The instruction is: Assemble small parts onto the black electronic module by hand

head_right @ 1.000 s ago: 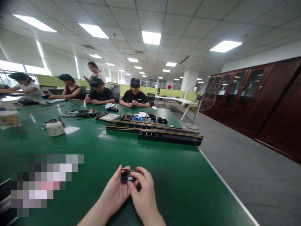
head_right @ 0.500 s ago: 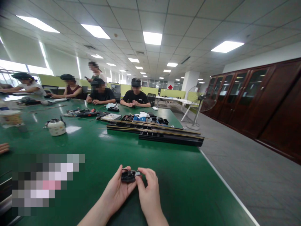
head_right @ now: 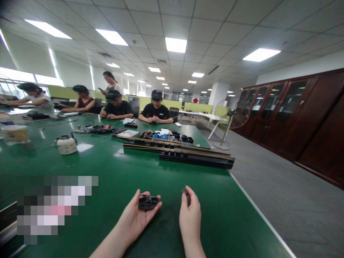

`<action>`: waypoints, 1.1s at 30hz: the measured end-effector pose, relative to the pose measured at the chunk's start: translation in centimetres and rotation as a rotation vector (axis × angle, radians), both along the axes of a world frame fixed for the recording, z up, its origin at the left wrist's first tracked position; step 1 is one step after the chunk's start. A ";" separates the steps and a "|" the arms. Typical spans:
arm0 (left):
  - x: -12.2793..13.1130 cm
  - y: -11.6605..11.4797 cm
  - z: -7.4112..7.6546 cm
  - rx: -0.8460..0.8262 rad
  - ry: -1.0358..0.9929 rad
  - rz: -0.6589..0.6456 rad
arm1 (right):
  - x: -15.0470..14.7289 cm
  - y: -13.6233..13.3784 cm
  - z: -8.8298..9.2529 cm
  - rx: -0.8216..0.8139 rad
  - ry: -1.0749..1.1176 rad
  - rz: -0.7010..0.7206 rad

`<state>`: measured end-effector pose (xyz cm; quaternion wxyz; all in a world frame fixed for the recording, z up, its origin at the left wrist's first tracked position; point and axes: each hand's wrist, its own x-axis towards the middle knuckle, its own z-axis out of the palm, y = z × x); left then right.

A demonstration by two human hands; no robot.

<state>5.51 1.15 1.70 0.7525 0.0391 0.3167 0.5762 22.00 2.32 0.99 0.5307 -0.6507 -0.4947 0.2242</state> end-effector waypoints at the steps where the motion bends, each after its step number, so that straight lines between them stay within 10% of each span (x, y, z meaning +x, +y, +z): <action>1: 0.0 0.0 0.0 -0.001 -0.007 -0.001 | 0.2 0.0 0.2 0.001 -0.008 -0.024; 9: -0.2 0.4 -1.0 0.012 -0.052 0.009 | 0.3 -0.8 1.2 0.215 -0.222 -0.124; 26: 0.1 0.0 -0.3 0.035 0.031 0.039 | -4.7 -2.6 0.4 0.230 -0.115 0.494; 33: 0.3 0.1 -0.5 0.031 0.009 0.008 | -4.8 -2.5 0.2 0.291 -0.171 0.474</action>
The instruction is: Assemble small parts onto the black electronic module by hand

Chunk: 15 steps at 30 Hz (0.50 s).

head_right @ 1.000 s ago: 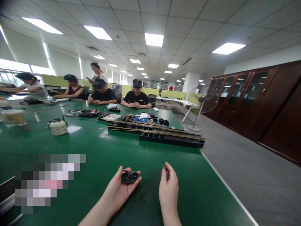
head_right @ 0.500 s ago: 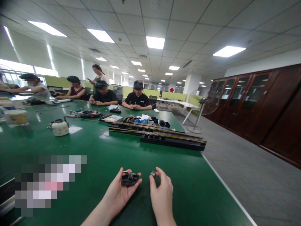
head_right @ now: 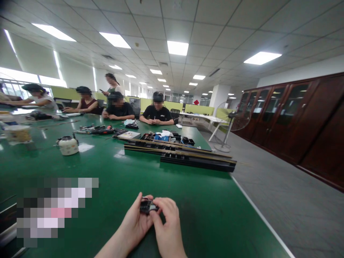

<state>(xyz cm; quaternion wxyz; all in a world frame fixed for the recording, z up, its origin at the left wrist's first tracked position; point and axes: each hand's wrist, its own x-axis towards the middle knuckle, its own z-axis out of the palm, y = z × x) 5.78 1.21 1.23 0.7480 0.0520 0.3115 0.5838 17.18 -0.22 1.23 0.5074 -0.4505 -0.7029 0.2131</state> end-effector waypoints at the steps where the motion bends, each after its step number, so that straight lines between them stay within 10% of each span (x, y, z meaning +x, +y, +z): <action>1: 0.1 0.0 0.0 0.001 -0.010 0.010 | 0.0 0.1 -0.1 0.000 -0.030 -0.009; 15: -0.1 -0.5 0.1 0.013 0.010 -0.035 | 0.2 0.5 -0.5 -0.099 -0.076 0.029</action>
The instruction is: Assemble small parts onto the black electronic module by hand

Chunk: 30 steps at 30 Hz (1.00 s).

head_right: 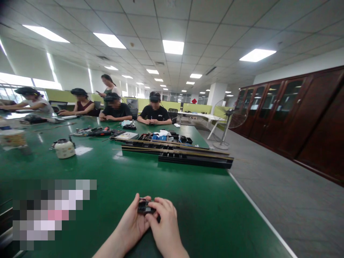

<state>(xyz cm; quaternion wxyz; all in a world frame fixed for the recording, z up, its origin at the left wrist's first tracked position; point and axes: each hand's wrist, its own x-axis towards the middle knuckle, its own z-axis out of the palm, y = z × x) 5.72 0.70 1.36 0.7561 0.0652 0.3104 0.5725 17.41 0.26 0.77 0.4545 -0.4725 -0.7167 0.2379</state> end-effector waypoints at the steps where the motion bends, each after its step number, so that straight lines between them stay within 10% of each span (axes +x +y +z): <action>1: -0.1 -0.1 0.1 0.011 -0.015 -0.027 | 0.0 0.0 0.0 -0.014 0.009 -0.007; 19: -0.8 -0.1 0.3 -0.051 0.252 -0.125 | 0.6 0.1 0.1 -0.199 0.156 0.010; 30: -1.7 0.0 0.1 0.155 0.455 0.040 | 0.7 1.2 -1.2 -0.325 0.330 0.063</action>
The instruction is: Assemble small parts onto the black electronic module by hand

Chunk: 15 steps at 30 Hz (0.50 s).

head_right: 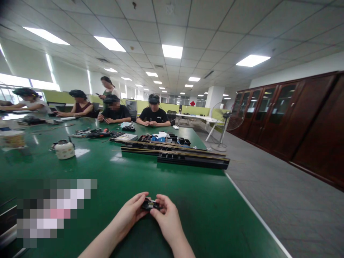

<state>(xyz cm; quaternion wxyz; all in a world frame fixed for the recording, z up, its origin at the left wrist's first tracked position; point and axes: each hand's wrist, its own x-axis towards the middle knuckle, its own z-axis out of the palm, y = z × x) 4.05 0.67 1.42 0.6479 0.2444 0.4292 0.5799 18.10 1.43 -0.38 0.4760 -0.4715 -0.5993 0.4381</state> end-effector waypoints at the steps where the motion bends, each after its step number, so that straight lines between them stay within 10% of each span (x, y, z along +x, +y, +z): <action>1: -0.7 0.0 0.1 0.040 0.017 -0.028 | -0.1 0.1 0.0 -0.010 0.007 0.010; 6: -4.1 0.3 -0.5 0.264 0.630 -0.331 | -0.9 0.4 -0.1 -0.044 -0.039 0.075; 15: -4.0 0.0 -1.6 0.492 1.376 -0.324 | -0.5 0.4 0.3 0.017 -0.211 0.096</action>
